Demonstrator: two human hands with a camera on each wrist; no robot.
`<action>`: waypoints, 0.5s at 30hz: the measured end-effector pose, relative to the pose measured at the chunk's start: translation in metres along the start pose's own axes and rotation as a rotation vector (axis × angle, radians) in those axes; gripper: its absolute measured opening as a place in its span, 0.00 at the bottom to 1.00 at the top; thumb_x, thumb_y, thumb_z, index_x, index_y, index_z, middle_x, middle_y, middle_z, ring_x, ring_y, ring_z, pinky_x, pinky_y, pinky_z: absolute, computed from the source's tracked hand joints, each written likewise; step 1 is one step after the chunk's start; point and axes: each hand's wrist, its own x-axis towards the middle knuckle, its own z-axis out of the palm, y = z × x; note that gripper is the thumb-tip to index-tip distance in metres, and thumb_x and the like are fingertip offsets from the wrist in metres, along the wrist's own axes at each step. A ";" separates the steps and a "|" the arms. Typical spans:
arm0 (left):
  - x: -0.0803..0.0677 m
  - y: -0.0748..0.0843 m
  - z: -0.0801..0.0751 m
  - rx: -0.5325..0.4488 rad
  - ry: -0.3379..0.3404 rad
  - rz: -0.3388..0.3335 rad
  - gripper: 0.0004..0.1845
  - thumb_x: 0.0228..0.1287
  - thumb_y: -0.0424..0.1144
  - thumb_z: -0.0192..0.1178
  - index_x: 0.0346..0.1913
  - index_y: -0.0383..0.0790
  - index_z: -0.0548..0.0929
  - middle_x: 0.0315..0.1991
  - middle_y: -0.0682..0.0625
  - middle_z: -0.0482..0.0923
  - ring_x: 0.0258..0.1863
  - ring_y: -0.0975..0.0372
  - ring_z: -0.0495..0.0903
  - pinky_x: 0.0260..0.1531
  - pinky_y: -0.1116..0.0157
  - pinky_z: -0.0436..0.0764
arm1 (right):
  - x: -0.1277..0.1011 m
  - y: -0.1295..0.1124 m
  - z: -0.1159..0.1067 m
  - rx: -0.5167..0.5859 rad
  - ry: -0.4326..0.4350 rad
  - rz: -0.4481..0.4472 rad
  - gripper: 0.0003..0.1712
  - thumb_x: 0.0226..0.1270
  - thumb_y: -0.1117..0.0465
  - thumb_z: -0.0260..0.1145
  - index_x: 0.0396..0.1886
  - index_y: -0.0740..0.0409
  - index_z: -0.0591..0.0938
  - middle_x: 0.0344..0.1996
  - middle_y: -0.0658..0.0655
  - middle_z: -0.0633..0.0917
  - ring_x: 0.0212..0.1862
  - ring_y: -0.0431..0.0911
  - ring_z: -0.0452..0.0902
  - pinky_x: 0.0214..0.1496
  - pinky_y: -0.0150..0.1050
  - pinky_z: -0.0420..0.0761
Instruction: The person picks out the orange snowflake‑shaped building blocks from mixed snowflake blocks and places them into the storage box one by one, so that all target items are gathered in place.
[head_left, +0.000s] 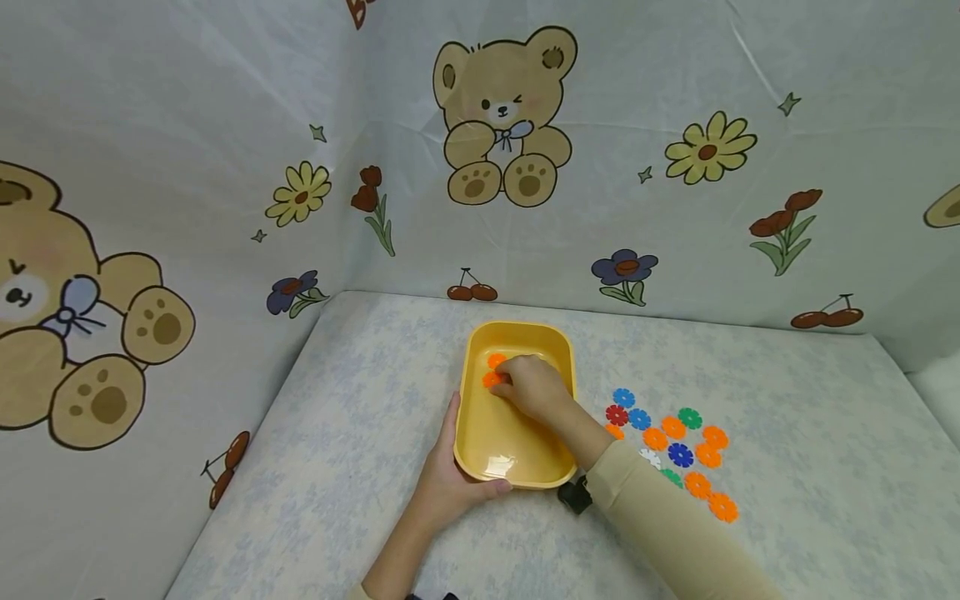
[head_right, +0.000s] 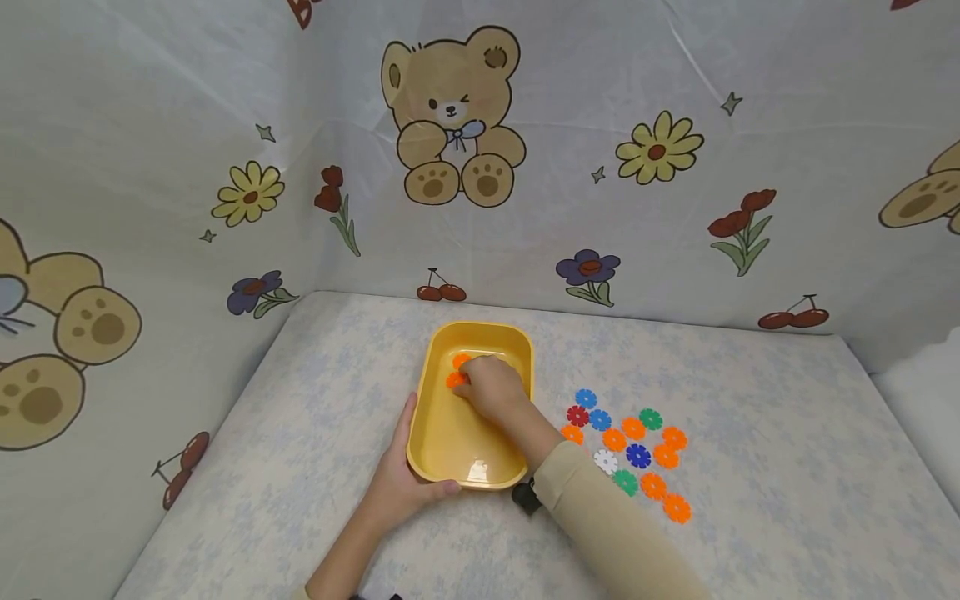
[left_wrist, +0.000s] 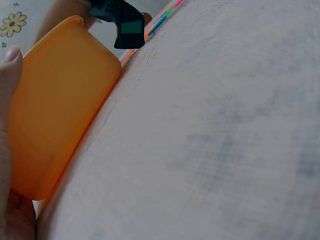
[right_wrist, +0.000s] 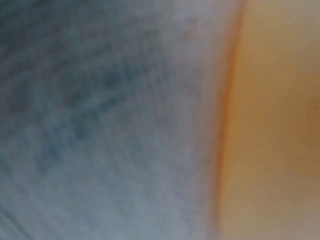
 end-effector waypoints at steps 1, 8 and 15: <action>0.000 0.000 0.000 0.000 0.000 -0.001 0.71 0.44 0.44 0.82 0.80 0.63 0.36 0.80 0.56 0.47 0.74 0.61 0.61 0.67 0.74 0.64 | 0.000 0.000 0.000 0.003 0.002 0.001 0.10 0.63 0.53 0.73 0.26 0.50 0.83 0.16 0.47 0.70 0.23 0.43 0.67 0.28 0.34 0.64; 0.000 0.000 0.000 0.005 -0.002 -0.004 0.70 0.44 0.44 0.81 0.78 0.70 0.36 0.80 0.57 0.47 0.75 0.61 0.60 0.69 0.73 0.62 | -0.005 -0.002 -0.007 0.004 0.027 -0.042 0.08 0.64 0.53 0.72 0.32 0.51 0.86 0.18 0.46 0.74 0.24 0.42 0.69 0.29 0.34 0.67; 0.000 -0.001 0.000 0.018 0.002 0.001 0.70 0.44 0.44 0.81 0.79 0.69 0.36 0.80 0.58 0.48 0.75 0.60 0.61 0.70 0.65 0.65 | -0.026 -0.005 -0.041 0.045 0.057 -0.030 0.19 0.65 0.49 0.71 0.51 0.52 0.87 0.30 0.46 0.83 0.27 0.42 0.71 0.30 0.33 0.73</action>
